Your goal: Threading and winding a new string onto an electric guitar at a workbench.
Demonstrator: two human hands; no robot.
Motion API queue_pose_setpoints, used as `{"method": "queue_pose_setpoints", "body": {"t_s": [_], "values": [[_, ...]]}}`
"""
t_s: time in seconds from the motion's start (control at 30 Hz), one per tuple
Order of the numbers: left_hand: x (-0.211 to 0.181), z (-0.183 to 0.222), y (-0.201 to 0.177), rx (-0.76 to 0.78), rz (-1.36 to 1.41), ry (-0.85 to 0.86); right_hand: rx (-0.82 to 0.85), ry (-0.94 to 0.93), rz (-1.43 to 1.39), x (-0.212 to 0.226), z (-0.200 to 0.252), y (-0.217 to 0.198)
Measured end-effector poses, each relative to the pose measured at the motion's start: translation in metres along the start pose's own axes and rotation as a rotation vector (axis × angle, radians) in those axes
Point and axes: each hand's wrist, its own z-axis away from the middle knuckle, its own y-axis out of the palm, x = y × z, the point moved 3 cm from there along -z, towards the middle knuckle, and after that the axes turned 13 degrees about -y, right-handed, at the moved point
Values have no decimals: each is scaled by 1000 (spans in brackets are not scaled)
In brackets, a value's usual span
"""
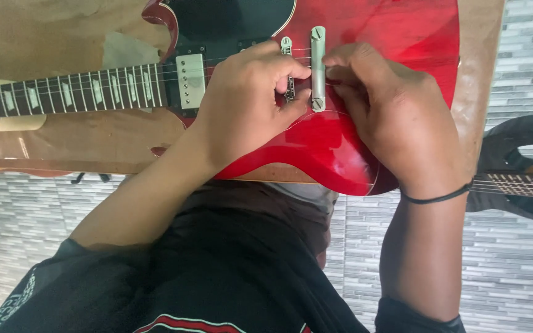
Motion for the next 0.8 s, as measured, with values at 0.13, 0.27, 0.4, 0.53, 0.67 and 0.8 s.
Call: {"method": "queue_pose_setpoints", "body": {"t_s": [0.13,0.27,0.4,0.53,0.67,0.8], "values": [[-1,-2,-1,-15,22,-21,-23,39,-65,-2,-7,0],[-3,-4,-1,-28,2,-33,-37,46,-169,-1,-10,2],[-5,-7,4,-44,-82,-69,-7,68,-170,8,-8,-4],[-9,-4,-3,-43,-60,-57,16,73,27,-2,6,-3],[-10,-4,-17,11,77,-82,-58,55,177,-8,12,-5],[-6,-4,-40,146,390,-183,-23,-9,372,22,2,-5]]}}
